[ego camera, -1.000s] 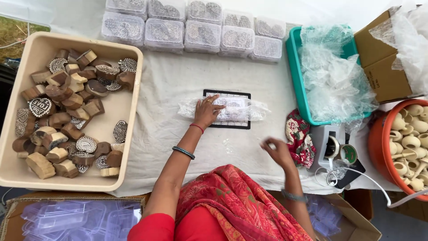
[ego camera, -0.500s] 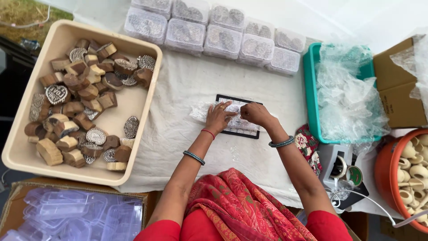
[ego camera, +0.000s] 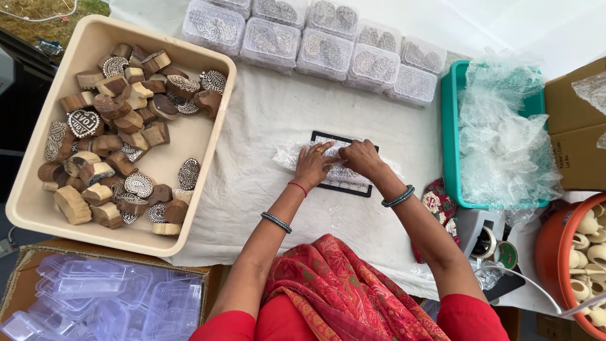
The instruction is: The person cleans a wooden stamp with a cloth, places it into a small plastic case, and then wraps the case in bubble wrap before securing it with tape.
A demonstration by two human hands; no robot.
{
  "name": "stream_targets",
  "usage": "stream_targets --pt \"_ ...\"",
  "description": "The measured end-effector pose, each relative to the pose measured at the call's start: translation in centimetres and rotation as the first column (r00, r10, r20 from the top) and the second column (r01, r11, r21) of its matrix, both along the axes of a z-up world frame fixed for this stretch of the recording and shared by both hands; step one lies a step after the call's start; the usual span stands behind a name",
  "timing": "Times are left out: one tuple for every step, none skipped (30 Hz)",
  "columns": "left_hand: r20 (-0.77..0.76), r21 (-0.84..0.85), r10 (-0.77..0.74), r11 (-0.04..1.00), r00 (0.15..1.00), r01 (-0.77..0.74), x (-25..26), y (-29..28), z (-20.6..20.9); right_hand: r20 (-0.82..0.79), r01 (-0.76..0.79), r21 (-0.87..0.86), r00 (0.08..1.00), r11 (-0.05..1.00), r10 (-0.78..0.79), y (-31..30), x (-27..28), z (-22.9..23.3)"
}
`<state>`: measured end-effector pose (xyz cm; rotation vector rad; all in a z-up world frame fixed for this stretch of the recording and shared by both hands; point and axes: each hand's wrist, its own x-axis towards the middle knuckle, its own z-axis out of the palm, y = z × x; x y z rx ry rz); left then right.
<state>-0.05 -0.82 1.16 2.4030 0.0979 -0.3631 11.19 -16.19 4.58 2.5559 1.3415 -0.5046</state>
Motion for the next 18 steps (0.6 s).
stream_targets --pt "-0.004 -0.005 -0.003 1.000 1.000 0.003 0.0 0.1 0.4 -0.007 0.009 0.012 1.000 1.000 -0.009 0.0 0.1 0.2" --pt "-0.010 -0.011 -0.006 1.000 1.000 0.006 -0.1 0.1 0.8 -0.017 0.018 0.023 1.000 1.000 -0.018 -0.1 0.0 0.4" --pt "-0.011 -0.010 -0.007 1.000 1.000 0.007 -0.1 0.1 0.6 -0.018 0.019 0.024 1.000 1.000 -0.019 -0.2 0.2 0.6" --pt "-0.012 -0.011 -0.006 1.000 1.000 0.006 -0.1 0.1 0.4 -0.049 0.055 0.043 0.997 0.998 -0.052 -0.3 0.4 0.8" --pt "-0.013 -0.011 -0.006 1.000 1.000 0.006 -0.1 0.0 0.2 -0.081 0.091 0.062 0.993 0.994 -0.085 -0.4 0.6 1.0" --pt "-0.013 -0.011 -0.005 1.000 1.000 0.005 -0.1 0.0 0.0 -0.081 0.090 0.063 0.993 0.994 -0.085 -0.6 0.9 1.3" --pt "-0.010 -0.006 -0.003 1.000 1.000 0.003 -0.1 -0.1 -0.2 -0.172 0.159 0.092 0.975 0.983 -0.142 -0.8 1.2 1.5" --pt "-0.007 -0.002 -0.003 1.000 1.000 0.003 -0.1 -0.2 -0.4 -0.263 0.232 0.115 0.945 0.966 -0.195 -1.1 1.5 1.8" --pt "-0.006 -0.002 -0.004 1.000 1.000 0.004 -0.1 -0.1 -0.5 -0.262 0.232 0.115 0.945 0.966 -0.196 -1.3 1.7 1.8" --pt "-0.006 -0.001 -0.005 1.000 1.000 0.005 0.0 -0.1 -0.5 -0.307 0.279 0.121 0.923 0.953 -0.232 -1.5 1.9 1.8" --pt "-0.005 0.000 -0.005 1.000 1.000 0.005 0.0 -0.1 -0.6 -0.352 0.326 0.124 0.898 0.937 -0.265 -1.7 2.1 1.8" --pt "-0.006 0.000 -0.004 1.000 1.000 0.004 0.0 -0.1 -0.6 -0.353 0.325 0.123 0.897 0.938 -0.264 -2.2 2.4 1.2" --pt "-0.003 -0.004 0.001 1.000 1.000 -0.001 0.0 -0.1 -0.7 -0.391 0.318 0.181 0.892 0.931 -0.228 -2.6 2.8 0.6" --pt "0.001 -0.008 0.005 1.000 1.000 -0.005 0.0 -0.2 -0.7 -0.426 0.313 0.238 0.884 0.919 -0.191 -3.2 3.1 0.1" --pt "0.001 -0.009 0.005 1.000 1.000 -0.005 -0.1 -0.1 -0.5 -0.427 0.313 0.237 0.884 0.920 -0.191 -3.3 3.2 0.0" --pt "-0.004 -0.011 0.005 1.000 1.000 -0.005 -0.1 -0.1 -0.3 -0.464 0.327 0.255 0.867 0.910 -0.182 -3.5 3.3 0.0" --pt "-0.010 -0.014 0.006 1.000 1.000 -0.006 -0.2 -0.1 -0.1 -0.499 0.342 0.272 0.849 0.900 -0.172 -3.7 3.4 -0.1" --pt "-0.011 -0.013 0.005 1.000 1.000 -0.005 -0.2 -0.1 -0.2 -0.500 0.342 0.272 0.849 0.899 -0.172 -3.9 3.4 -0.2"
